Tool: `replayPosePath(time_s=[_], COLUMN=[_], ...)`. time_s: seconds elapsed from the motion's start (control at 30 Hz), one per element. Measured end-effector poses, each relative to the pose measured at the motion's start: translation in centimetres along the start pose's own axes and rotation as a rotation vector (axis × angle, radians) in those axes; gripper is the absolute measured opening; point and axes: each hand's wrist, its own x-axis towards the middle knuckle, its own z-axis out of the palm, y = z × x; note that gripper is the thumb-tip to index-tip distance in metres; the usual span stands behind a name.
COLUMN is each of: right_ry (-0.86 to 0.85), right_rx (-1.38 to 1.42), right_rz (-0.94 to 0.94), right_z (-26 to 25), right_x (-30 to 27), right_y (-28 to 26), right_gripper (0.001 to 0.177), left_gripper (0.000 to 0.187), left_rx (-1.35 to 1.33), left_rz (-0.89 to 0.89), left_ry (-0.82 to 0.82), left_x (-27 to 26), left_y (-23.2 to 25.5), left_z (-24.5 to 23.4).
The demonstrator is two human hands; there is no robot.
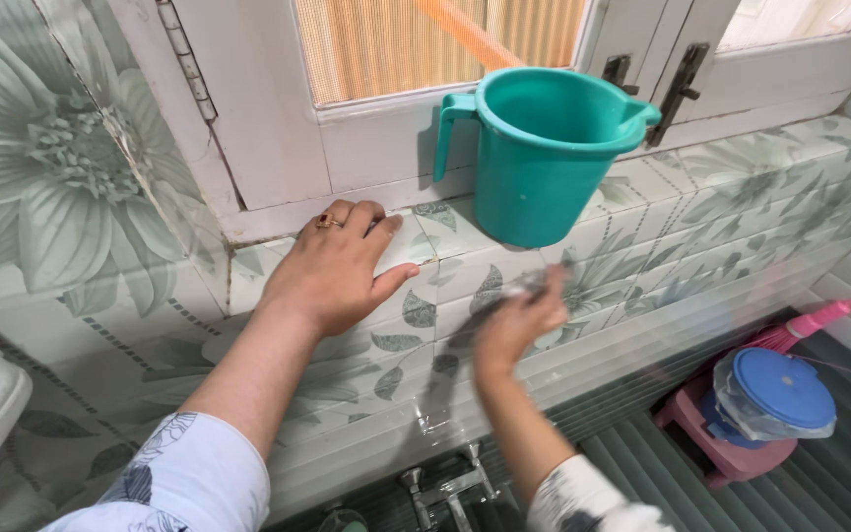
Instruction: The person wipes a tiled bathroom wall and metal faucets using a cloth and soapy water from a bucket, scrubbing various sections of the tile and the fixtures.
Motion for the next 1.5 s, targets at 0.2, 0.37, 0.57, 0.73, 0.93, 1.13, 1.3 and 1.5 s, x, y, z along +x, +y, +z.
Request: replayPosePath(time_s=[0.2,0.37,0.57,0.73,0.93,1.13,1.3,1.5], right_ry=[0.302,-0.245,-0.851,-0.916,-0.276,0.184,-0.273,-0.177], right_rx=[0.555,0.146,0.013,-0.117,-0.274,-0.053,-0.181,-0.102], right_rz=[0.672,-0.167,-0.71,-0.801,-0.286,0.18,-0.234,-0.154], right_z=[-2.6,1.3,-0.2,-3.3,-3.3,1.5,2.1,3.3], right_x=[5.1,-7.3,-13.6,-11.5,-5.0,-3.1,-11.7,-5.3], right_y=[4.1,-4.3,-8.4,-1.3,4.1,-0.8,-8.9,-3.4], right_gripper=[0.045,0.037,0.029,0.036,0.014,0.053,0.079,0.072], left_gripper=[0.062,0.062,0.062,0.065,0.065,0.064,0.064,0.065], left_rx=[0.003,-0.012,-0.034,0.011,0.01,-0.005,-0.013,-0.028], left_rz=[0.011,-0.026,-0.026,-0.046,-0.044,-0.048,-0.041,-0.037], left_ry=[0.032,0.013,-0.006,-0.075,-0.077,-0.079,-0.07,-0.064], left_x=[0.3,0.2,0.3,0.1,0.1,0.1,0.3,0.3], left_y=[0.2,0.5,0.4,0.6,0.7,0.7,0.6,0.5], left_z=[-0.1,0.0,-0.2,-0.5,-0.7,-0.9,-0.7,-0.5])
